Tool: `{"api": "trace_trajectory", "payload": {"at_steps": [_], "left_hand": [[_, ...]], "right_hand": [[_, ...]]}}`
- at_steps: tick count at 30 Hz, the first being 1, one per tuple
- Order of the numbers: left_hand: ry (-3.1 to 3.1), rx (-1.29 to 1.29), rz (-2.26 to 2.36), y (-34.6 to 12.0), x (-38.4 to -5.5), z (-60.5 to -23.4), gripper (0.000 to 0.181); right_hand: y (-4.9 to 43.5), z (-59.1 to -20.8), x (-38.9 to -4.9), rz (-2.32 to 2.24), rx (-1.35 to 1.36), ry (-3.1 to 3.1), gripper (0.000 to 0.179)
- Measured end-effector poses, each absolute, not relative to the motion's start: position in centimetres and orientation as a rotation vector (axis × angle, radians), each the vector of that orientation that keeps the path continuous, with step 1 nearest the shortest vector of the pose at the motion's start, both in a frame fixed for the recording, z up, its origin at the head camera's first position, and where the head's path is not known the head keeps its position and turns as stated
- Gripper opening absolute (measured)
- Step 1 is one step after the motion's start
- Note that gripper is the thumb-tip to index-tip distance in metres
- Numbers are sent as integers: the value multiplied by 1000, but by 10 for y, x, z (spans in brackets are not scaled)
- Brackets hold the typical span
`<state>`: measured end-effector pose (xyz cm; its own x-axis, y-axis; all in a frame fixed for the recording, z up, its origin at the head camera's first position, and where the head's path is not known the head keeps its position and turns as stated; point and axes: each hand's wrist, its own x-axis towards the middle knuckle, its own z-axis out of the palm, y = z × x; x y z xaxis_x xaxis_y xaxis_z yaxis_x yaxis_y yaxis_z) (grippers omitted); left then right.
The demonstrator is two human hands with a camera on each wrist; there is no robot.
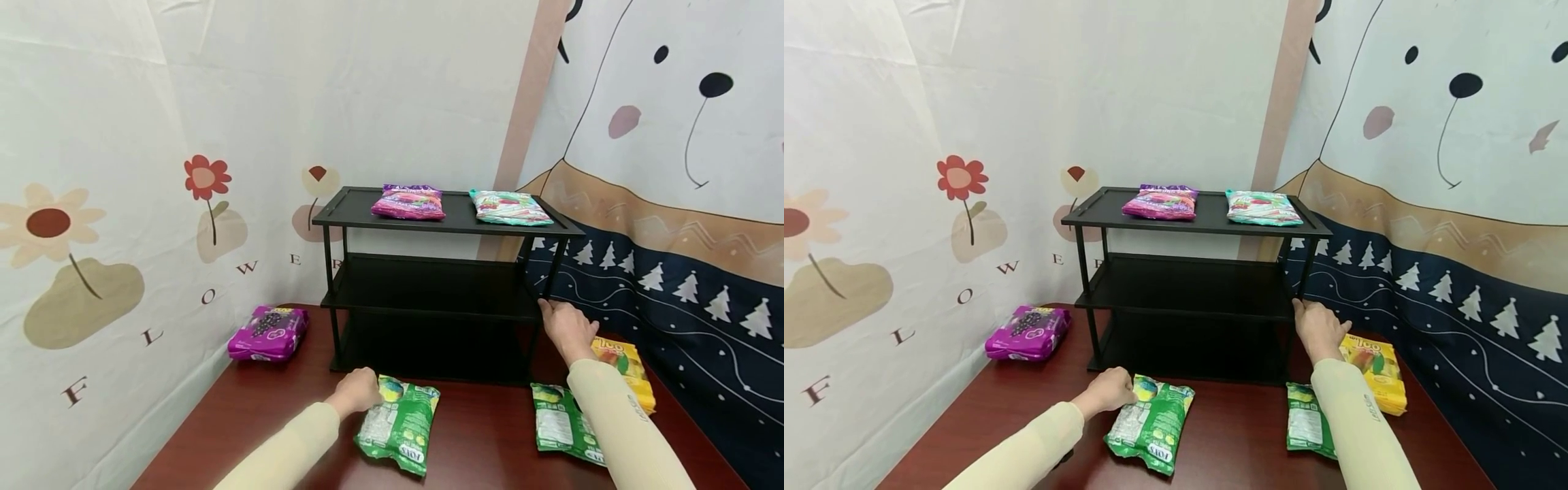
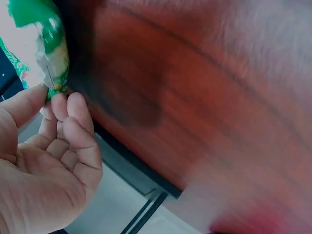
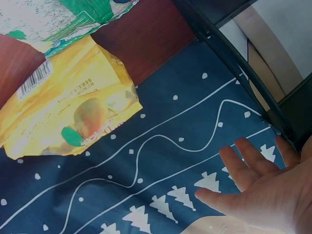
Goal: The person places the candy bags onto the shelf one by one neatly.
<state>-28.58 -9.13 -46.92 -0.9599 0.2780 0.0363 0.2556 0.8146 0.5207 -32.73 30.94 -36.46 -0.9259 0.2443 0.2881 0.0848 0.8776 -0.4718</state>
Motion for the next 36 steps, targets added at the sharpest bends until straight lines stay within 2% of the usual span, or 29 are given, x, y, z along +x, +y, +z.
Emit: {"api": "trace_trajectory", "payload": {"at_steps": [10,16,20,24,29,32,36], "left_hand": [[2996,532,984,-106,-307,-448,49],[3151,587,798,-114,-315,-425,32],[3215,718,682,-115,-316,-410,39],[3268,818,507,-113,-317,-402,40],[3356,969,70,-105,-317,-400,11],[3368,1120,-210,-99,-316,-403,15],[3363,1357,-405,-90,-310,-409,11]], "right_hand": [[310,-363,-327,644,-240,-2707,56],[309,-364,-326,647,-236,-2720,56],[308,-364,-326,649,-233,-2713,55],[308,-364,-326,653,-231,-2707,54],[308,-364,-327,658,-234,-2705,55],[308,-364,-327,657,-232,-2702,55],[309,-365,-327,658,-229,-2702,56]]}}
